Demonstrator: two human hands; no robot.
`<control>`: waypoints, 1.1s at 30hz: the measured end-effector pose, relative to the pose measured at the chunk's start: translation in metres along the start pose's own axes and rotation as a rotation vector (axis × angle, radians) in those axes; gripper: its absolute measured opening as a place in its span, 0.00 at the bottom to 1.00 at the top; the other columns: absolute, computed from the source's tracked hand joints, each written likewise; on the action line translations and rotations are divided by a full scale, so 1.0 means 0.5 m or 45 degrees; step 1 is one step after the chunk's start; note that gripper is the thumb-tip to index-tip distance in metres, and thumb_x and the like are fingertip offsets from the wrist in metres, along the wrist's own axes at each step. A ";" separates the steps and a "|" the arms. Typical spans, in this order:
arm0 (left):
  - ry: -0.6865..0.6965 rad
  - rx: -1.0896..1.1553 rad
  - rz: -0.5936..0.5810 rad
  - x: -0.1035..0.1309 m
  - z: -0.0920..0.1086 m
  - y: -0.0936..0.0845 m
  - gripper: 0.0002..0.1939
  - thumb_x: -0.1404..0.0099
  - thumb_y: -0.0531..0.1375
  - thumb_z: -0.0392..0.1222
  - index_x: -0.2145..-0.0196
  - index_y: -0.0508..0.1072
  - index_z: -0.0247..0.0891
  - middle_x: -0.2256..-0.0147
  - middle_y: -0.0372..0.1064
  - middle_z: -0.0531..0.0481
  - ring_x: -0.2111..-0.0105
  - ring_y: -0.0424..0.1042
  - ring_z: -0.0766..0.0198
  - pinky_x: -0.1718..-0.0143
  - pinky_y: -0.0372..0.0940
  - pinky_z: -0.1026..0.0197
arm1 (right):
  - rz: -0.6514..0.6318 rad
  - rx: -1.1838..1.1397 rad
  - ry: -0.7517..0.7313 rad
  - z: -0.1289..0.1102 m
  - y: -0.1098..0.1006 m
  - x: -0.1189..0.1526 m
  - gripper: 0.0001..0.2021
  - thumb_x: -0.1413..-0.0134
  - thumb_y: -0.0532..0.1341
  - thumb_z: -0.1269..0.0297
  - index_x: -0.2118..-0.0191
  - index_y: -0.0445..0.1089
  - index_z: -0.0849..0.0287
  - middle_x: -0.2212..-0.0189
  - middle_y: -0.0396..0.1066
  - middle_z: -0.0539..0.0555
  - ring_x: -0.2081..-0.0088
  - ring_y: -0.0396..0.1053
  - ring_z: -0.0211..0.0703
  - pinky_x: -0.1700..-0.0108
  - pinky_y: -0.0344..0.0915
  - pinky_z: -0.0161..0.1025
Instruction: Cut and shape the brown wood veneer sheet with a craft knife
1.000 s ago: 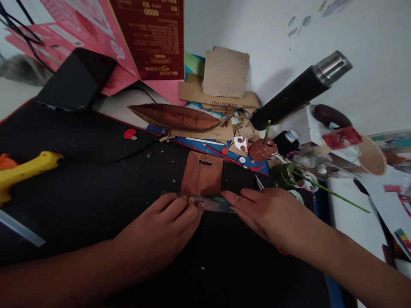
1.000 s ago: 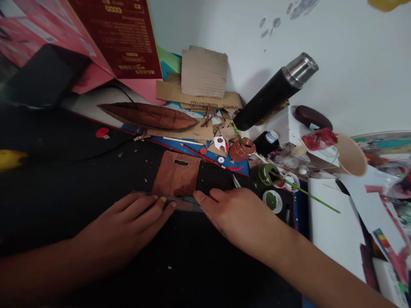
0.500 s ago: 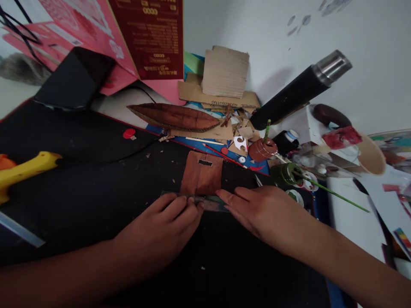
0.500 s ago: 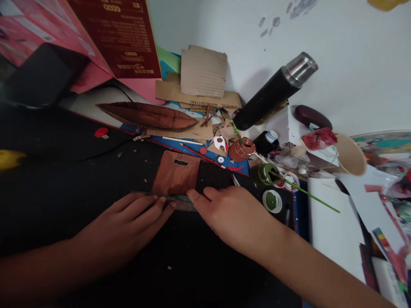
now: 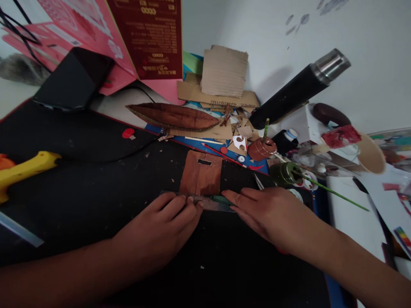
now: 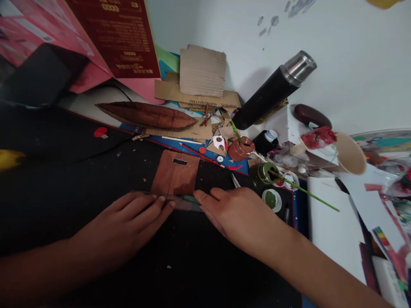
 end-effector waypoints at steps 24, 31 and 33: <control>0.000 -0.024 0.044 0.000 0.002 0.002 0.19 0.29 0.55 0.36 0.45 0.76 0.29 0.54 0.75 0.44 0.57 0.68 0.53 0.53 0.63 0.50 | -0.030 -0.062 0.000 0.002 0.004 -0.015 0.16 0.26 0.54 0.66 0.41 0.72 0.60 0.67 0.76 0.52 0.71 0.74 0.41 0.72 0.57 0.39; 0.003 -0.004 0.026 0.001 0.001 -0.001 0.19 0.29 0.55 0.35 0.44 0.75 0.29 0.54 0.76 0.44 0.57 0.68 0.53 0.53 0.64 0.50 | -0.017 -0.079 0.016 0.003 0.005 -0.007 0.16 0.27 0.55 0.65 0.40 0.72 0.58 0.66 0.77 0.51 0.71 0.74 0.39 0.71 0.58 0.38; 0.002 0.004 0.023 0.001 0.001 0.000 0.19 0.29 0.56 0.35 0.44 0.76 0.29 0.54 0.76 0.44 0.57 0.68 0.53 0.54 0.64 0.50 | 0.006 0.019 0.003 -0.002 0.002 -0.005 0.16 0.28 0.56 0.67 0.40 0.72 0.59 0.68 0.76 0.50 0.73 0.72 0.39 0.73 0.56 0.39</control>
Point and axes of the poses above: each hand's wrist, its own x-axis away from the middle knuckle, its own y-axis out of the palm, z = x × y, the point moved 3 cm from there along -x, towards the middle knuckle
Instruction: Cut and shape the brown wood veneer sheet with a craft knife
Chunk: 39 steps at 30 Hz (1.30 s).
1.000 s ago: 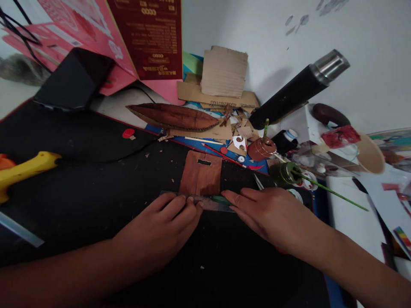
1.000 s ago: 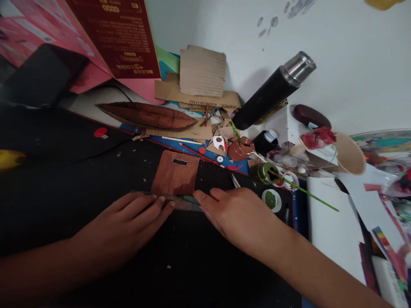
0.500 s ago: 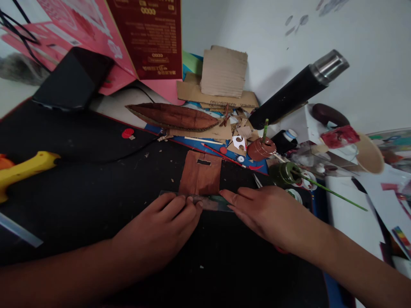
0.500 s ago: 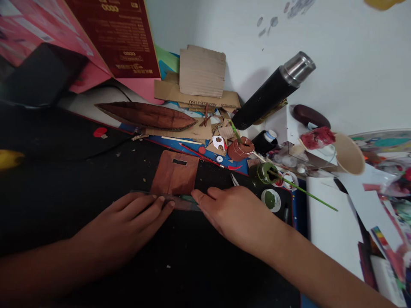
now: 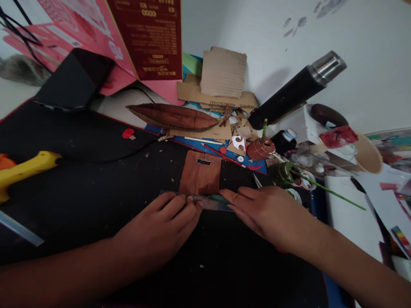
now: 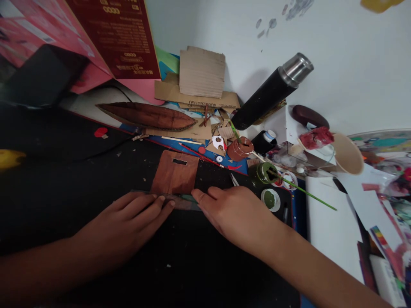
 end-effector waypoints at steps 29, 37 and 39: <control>0.010 -0.011 -0.069 0.003 -0.001 0.005 0.18 0.28 0.58 0.40 0.44 0.75 0.34 0.52 0.74 0.42 0.56 0.69 0.54 0.52 0.64 0.52 | -0.010 0.166 -0.040 -0.016 0.000 -0.006 0.20 0.35 0.61 0.74 0.38 0.69 0.58 0.68 0.74 0.49 0.74 0.71 0.41 0.74 0.56 0.42; 0.008 -0.011 -0.065 0.003 0.000 0.006 0.19 0.30 0.59 0.40 0.43 0.75 0.32 0.52 0.75 0.43 0.56 0.69 0.54 0.53 0.65 0.51 | -0.018 0.173 -0.050 -0.013 0.004 -0.004 0.22 0.35 0.61 0.74 0.37 0.67 0.59 0.67 0.74 0.49 0.73 0.72 0.41 0.73 0.57 0.42; 0.006 -0.011 -0.054 0.003 -0.001 0.006 0.20 0.30 0.60 0.40 0.43 0.75 0.31 0.52 0.75 0.43 0.56 0.68 0.54 0.52 0.65 0.51 | -0.022 0.178 -0.053 -0.012 0.005 -0.003 0.22 0.35 0.61 0.74 0.37 0.67 0.59 0.67 0.75 0.49 0.72 0.72 0.41 0.72 0.58 0.42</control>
Point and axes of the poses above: each hand's wrist, its own x-axis away from the middle knuckle, its own y-axis out of the palm, z = x × y, the point moved 3 cm from there along -x, towards the middle knuckle
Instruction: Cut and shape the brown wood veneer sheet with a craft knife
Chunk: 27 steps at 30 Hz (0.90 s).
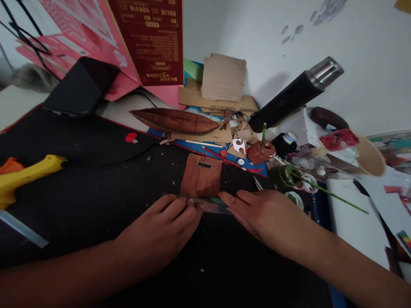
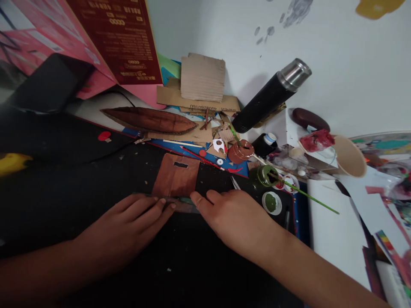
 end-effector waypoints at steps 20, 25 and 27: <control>-0.023 0.030 0.028 -0.004 -0.002 -0.001 0.19 0.29 0.57 0.38 0.44 0.75 0.31 0.52 0.76 0.44 0.55 0.68 0.53 0.51 0.63 0.50 | -0.006 -0.054 -0.007 0.011 0.008 0.013 0.24 0.36 0.61 0.75 0.35 0.66 0.59 0.66 0.74 0.49 0.73 0.71 0.42 0.73 0.59 0.43; -0.021 0.031 0.050 -0.001 -0.001 -0.001 0.19 0.29 0.57 0.37 0.44 0.75 0.30 0.52 0.75 0.44 0.56 0.68 0.53 0.52 0.63 0.50 | 0.011 -0.063 0.010 0.013 0.010 0.014 0.22 0.32 0.59 0.72 0.35 0.66 0.57 0.67 0.74 0.49 0.74 0.71 0.42 0.73 0.57 0.42; -0.017 0.032 0.035 -0.001 -0.001 0.000 0.19 0.29 0.57 0.38 0.43 0.75 0.30 0.52 0.75 0.44 0.55 0.68 0.53 0.52 0.63 0.50 | 0.026 -0.114 0.018 0.015 0.011 0.013 0.19 0.29 0.57 0.69 0.36 0.68 0.58 0.67 0.75 0.50 0.73 0.72 0.42 0.73 0.58 0.41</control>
Point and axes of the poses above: each hand's wrist, its own x-axis away from the middle knuckle, its own y-axis out of the palm, z = x × y, the point moved 3 cm from there along -x, towards the middle knuckle
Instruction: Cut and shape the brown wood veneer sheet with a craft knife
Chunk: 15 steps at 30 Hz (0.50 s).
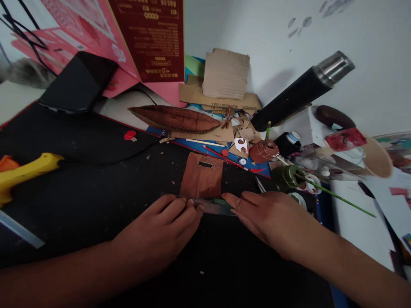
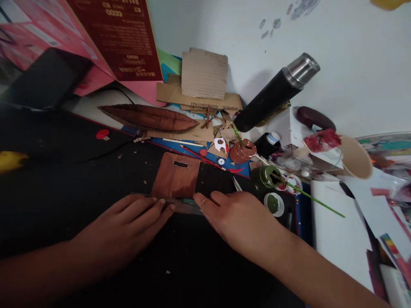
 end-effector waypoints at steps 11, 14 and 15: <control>0.005 -0.026 -0.005 0.001 0.002 0.001 0.18 0.30 0.59 0.39 0.44 0.75 0.31 0.53 0.74 0.44 0.56 0.67 0.53 0.52 0.63 0.50 | 0.095 -0.139 0.044 0.013 -0.006 0.024 0.18 0.22 0.49 0.64 0.39 0.70 0.61 0.67 0.76 0.52 0.70 0.77 0.42 0.69 0.64 0.40; 0.000 -0.026 -0.005 0.001 0.002 0.002 0.19 0.30 0.59 0.39 0.43 0.75 0.31 0.53 0.74 0.44 0.55 0.67 0.52 0.51 0.63 0.50 | 0.087 -0.146 0.053 0.004 -0.010 0.021 0.18 0.22 0.49 0.64 0.39 0.70 0.60 0.67 0.76 0.51 0.70 0.76 0.42 0.70 0.63 0.39; 0.000 -0.026 -0.005 0.000 0.001 0.002 0.20 0.30 0.59 0.39 0.43 0.75 0.31 0.53 0.74 0.44 0.55 0.67 0.53 0.52 0.63 0.50 | 0.086 -0.143 0.054 0.002 -0.010 0.019 0.18 0.22 0.49 0.63 0.39 0.71 0.60 0.68 0.76 0.51 0.70 0.76 0.41 0.71 0.63 0.39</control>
Point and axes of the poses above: each hand's wrist, its own x-axis away from the middle knuckle, its own y-axis out of the palm, z = x × y, the point moved 3 cm from there along -x, towards the middle knuckle
